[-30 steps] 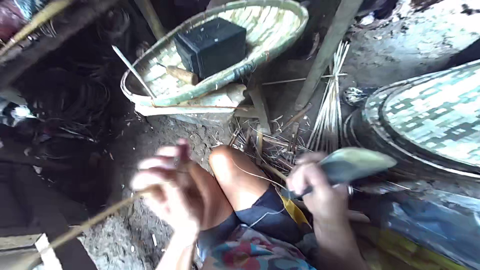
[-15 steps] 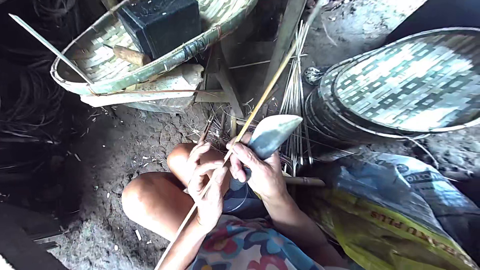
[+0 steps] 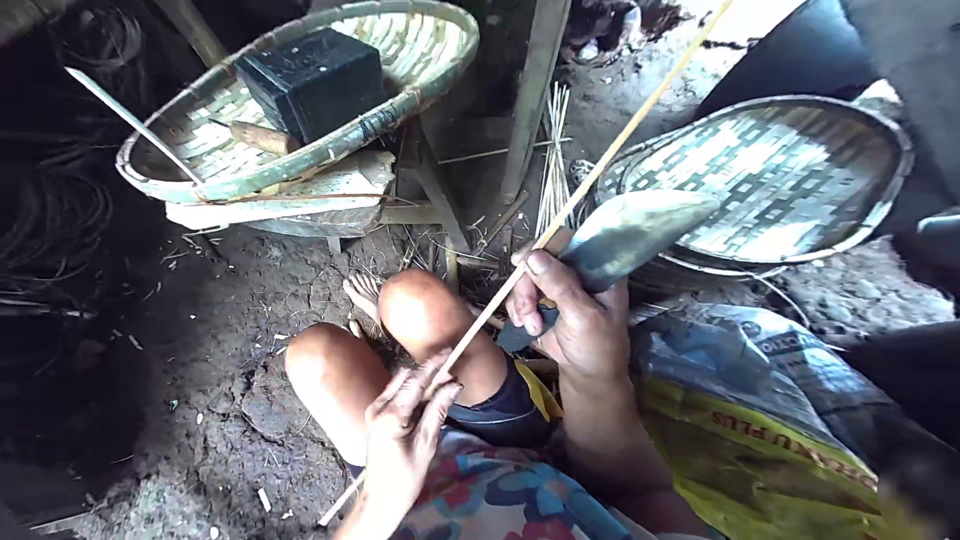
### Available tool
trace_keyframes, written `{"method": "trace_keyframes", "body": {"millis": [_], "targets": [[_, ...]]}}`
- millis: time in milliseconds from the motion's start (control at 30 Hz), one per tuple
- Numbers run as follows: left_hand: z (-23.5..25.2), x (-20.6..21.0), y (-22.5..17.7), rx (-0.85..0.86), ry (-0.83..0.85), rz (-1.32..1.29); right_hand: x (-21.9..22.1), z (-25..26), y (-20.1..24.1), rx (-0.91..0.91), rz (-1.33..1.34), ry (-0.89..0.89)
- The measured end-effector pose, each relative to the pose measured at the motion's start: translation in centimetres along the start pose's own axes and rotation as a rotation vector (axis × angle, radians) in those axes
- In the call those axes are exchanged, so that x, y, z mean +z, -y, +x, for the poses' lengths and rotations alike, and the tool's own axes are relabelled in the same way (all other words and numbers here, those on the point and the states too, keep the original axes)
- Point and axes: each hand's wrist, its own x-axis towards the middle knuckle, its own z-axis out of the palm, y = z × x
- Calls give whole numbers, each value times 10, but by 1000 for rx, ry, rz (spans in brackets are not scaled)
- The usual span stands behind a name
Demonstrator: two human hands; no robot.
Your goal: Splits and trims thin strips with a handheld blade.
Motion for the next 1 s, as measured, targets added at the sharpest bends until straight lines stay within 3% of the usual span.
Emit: {"method": "trace_keyframes", "body": {"millis": [133,233,400,633,1000], "targets": [[2,-2,2,37,-126,-14,-3,3,-3,-20,-44,12],[8,-8,2,19,-163,-22,-11,3,-11,27,-22,196],[19,-10,6,-8,-133,-73,-20,-10,-22,179,58,284],[30,-3,11,-3,-64,-62,-13,-12,-34,217,-17,613],[35,-8,19,-157,-15,-108,-26,20,-59,184,-9,571]]}}
